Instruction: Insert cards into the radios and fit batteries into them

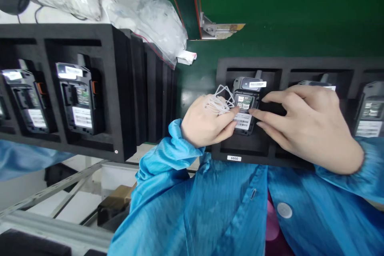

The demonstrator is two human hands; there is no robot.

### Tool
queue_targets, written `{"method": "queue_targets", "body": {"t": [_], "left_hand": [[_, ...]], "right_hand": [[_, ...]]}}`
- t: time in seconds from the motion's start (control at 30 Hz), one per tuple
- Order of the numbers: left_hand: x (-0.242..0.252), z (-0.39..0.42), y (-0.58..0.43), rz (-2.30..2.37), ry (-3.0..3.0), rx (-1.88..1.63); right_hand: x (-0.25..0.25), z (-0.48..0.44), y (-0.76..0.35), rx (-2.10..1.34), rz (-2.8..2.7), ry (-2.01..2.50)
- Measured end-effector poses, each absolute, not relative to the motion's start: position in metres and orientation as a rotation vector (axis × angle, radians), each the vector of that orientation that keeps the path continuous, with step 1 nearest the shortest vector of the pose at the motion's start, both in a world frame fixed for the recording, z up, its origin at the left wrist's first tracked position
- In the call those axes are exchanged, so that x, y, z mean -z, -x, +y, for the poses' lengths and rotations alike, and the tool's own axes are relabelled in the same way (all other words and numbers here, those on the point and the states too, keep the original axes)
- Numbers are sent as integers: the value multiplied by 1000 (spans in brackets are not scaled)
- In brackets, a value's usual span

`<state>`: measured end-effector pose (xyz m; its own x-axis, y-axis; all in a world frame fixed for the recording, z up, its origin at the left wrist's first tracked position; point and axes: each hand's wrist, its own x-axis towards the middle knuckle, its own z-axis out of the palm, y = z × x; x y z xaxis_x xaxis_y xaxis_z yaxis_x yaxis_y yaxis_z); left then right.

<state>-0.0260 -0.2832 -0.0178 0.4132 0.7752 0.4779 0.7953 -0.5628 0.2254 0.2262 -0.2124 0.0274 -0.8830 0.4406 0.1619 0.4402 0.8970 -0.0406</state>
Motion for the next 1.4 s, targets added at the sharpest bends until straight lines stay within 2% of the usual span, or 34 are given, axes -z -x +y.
{"method": "queue_targets", "body": {"t": [0.4, 0.53, 0.63, 0.73, 0.83, 0.93, 0.97, 1.07, 1.13, 1.3, 1.4], "left_hand": [[9, -277, 19, -1713, 2579, 532], [5, -275, 20, -1630, 2599, 527], [0, -277, 24, -1626, 2633, 430], [2, -277, 33, -1698, 2564, 382], [1, -274, 41, -1859, 2503, 456], [-14, -272, 35, -1998, 2495, 461], [-21, -272, 30, -2031, 2482, 468], [-41, -269, 11, -2065, 2431, 485], [-52, -267, -2, -2031, 2451, 451], [-70, -261, -26, -1908, 2535, 301], [-82, -255, -48, -1794, 2615, 240]], "right_hand": [[-28, -211, -219, 36, -2933, 835], [-29, -215, -218, -82, -2890, 895], [-49, -220, -228, -286, -2802, 917], [-77, -222, -257, -379, -2618, 929], [-102, -219, -315, -241, -2381, 1092], [-108, -210, -403, -70, -2086, 1474], [-104, -205, -436, -20, -1935, 1614], [-74, -186, -529, -254, -1591, 2340], [-44, -172, -573, -329, -1469, 2508], [27, -143, -622, -364, -1409, 2585], [51, -132, -636, -394, -1634, 2322]]}}
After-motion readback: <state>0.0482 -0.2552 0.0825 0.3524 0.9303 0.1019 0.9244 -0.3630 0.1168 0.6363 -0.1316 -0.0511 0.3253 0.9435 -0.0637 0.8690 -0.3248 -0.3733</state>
